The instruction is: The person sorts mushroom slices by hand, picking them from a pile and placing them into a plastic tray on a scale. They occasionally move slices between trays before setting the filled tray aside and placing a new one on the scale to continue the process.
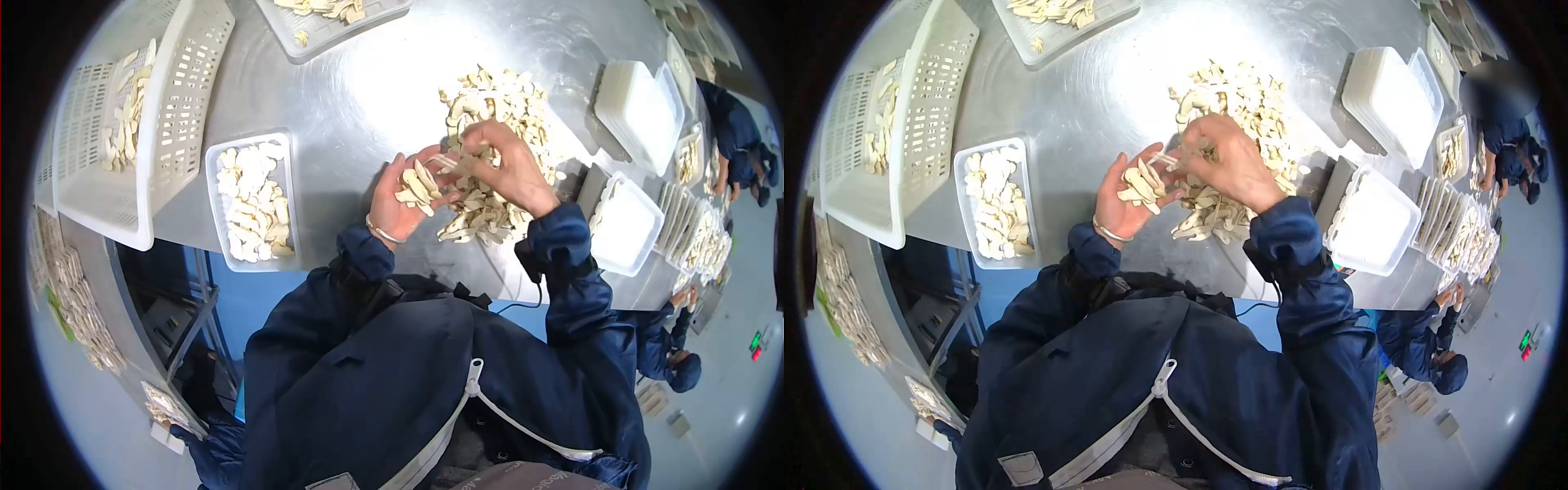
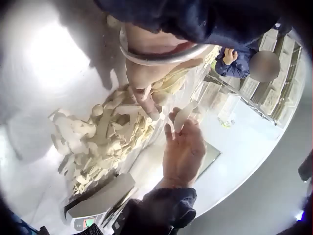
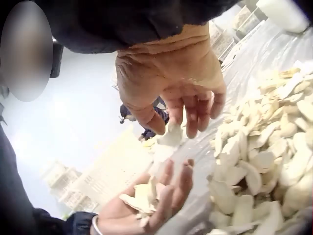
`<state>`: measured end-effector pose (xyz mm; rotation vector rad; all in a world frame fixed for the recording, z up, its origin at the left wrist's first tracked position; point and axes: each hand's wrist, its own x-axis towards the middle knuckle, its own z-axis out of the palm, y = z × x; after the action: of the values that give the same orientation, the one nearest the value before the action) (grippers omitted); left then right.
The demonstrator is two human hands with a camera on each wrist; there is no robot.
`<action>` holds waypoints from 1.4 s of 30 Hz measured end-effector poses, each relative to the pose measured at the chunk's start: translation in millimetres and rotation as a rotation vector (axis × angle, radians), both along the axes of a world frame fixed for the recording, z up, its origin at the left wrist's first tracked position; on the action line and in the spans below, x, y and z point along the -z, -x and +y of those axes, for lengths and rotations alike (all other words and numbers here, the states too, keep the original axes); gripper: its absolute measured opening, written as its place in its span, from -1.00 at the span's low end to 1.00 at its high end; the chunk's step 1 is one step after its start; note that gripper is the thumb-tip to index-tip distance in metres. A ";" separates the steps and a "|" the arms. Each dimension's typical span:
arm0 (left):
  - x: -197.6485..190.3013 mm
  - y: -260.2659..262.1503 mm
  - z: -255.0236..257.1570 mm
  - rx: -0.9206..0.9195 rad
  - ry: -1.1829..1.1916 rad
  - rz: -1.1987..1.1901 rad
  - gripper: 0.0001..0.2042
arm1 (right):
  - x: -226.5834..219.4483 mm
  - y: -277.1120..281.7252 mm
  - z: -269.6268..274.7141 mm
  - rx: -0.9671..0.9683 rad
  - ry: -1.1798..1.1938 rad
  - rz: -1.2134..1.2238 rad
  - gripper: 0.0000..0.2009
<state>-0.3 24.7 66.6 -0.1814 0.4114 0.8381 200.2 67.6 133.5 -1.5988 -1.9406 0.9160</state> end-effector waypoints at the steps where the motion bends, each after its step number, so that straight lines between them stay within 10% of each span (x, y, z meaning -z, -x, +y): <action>1: -1.8 2.6 -0.3 0.014 0.025 0.003 -0.48 | 2.1 3.8 6.2 0.073 -0.019 -0.088 -0.81; 6: 16.9 19.0 -11.3 0.034 -0.070 -0.047 -0.50 | 41.2 8.0 36.5 0.140 -0.162 -0.677 -0.56; 13: 20.3 28.3 -19.2 0.017 -0.080 0.001 -0.50 | 56.9 19.5 38.0 0.176 -0.170 -0.773 -0.56; 25: 32.5 24.4 -18.0 0.031 -0.106 -0.003 -0.51 | 53.8 19.4 29.8 0.142 -0.266 -0.349 -0.81; 29: 16.3 17.3 -12.5 0.015 -0.043 0.075 -0.49 | 11.4 16.7 11.4 0.318 -0.076 -0.009 -0.83; 33: 6.9 8.6 -7.8 0.012 -0.035 -0.063 -0.47 | -21.7 22.8 -10.9 0.106 0.325 0.229 -0.83; 37: 19.4 15.2 -13.0 0.053 -0.112 -0.140 -0.47 | 16.0 -5.7 15.5 0.173 -0.311 -0.418 -0.80; 42: 23.0 28.1 -15.5 0.056 -0.112 -0.156 -0.48 | 45.1 6.7 31.5 0.096 -0.231 -0.633 -0.81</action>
<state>-28.4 9.2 43.7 -0.1297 0.2211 0.7840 193.5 99.1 88.4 -1.9697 -2.2348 0.1283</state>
